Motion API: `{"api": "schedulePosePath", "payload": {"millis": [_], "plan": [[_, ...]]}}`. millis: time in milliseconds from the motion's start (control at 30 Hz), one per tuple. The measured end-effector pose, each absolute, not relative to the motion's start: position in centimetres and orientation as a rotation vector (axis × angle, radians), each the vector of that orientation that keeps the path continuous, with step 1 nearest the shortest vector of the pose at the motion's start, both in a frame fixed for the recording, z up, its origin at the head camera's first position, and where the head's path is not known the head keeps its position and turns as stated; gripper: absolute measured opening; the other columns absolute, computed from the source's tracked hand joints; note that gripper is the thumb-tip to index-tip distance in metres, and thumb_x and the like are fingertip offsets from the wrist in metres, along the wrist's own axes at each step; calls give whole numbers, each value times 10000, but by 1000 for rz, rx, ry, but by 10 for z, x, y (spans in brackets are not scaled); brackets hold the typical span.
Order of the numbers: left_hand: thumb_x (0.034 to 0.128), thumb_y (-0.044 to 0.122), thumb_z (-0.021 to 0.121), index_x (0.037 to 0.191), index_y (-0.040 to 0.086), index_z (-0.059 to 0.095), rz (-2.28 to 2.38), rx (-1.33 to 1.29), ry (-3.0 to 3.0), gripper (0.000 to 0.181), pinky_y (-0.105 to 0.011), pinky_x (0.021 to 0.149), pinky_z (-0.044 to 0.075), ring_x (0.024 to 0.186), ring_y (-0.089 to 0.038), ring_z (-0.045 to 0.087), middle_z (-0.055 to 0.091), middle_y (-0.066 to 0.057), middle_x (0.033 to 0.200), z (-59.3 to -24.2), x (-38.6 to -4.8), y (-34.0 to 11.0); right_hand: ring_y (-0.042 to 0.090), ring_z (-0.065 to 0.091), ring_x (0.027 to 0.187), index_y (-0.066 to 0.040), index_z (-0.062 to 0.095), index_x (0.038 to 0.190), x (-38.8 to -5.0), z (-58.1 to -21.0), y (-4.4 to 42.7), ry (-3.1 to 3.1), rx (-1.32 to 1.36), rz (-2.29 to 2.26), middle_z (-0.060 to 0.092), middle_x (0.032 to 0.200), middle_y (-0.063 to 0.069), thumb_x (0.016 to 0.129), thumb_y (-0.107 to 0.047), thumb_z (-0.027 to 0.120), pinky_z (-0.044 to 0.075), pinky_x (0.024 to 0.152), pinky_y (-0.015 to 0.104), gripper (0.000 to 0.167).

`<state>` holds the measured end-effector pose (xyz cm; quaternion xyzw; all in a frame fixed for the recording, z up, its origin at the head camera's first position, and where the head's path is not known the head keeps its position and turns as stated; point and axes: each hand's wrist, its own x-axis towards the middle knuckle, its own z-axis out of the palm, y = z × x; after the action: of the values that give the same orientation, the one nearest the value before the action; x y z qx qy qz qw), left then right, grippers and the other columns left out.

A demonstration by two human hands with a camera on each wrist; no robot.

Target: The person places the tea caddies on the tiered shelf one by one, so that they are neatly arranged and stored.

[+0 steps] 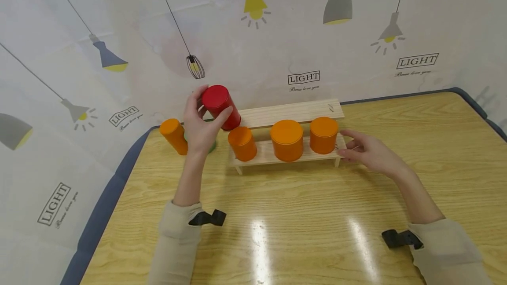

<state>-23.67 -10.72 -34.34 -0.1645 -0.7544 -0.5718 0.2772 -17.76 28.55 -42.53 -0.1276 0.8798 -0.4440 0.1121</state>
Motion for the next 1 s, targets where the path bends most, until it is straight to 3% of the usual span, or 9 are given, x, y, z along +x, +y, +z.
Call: {"api": "schedulePosePath", "payload": {"millis": [267, 1000], "plan": [[847, 94, 800, 1405, -26, 497, -1526, -421, -2067, 646, -358, 992, 487, 1186, -220, 523, 563, -124, 1328, -346, -246, -101, 353, 629, 1081, 68, 248, 1554, -178, -425, 285, 2582, -376, -1305, 576, 1274, 282, 1038, -237, 593, 559, 849, 391, 692], [880, 124, 779, 1446, 2, 463, -1594, -349, -2144, 660, -344, 1027, 474, 1203, -263, 525, 536, -125, 1370, -346, -259, -91, 280, 645, 1037, 44, 248, 1563, -178, -428, 287, 2554, -387, -1344, 586, 1249, 262, 1039, -284, 588, 570, 830, 329, 706]]}}
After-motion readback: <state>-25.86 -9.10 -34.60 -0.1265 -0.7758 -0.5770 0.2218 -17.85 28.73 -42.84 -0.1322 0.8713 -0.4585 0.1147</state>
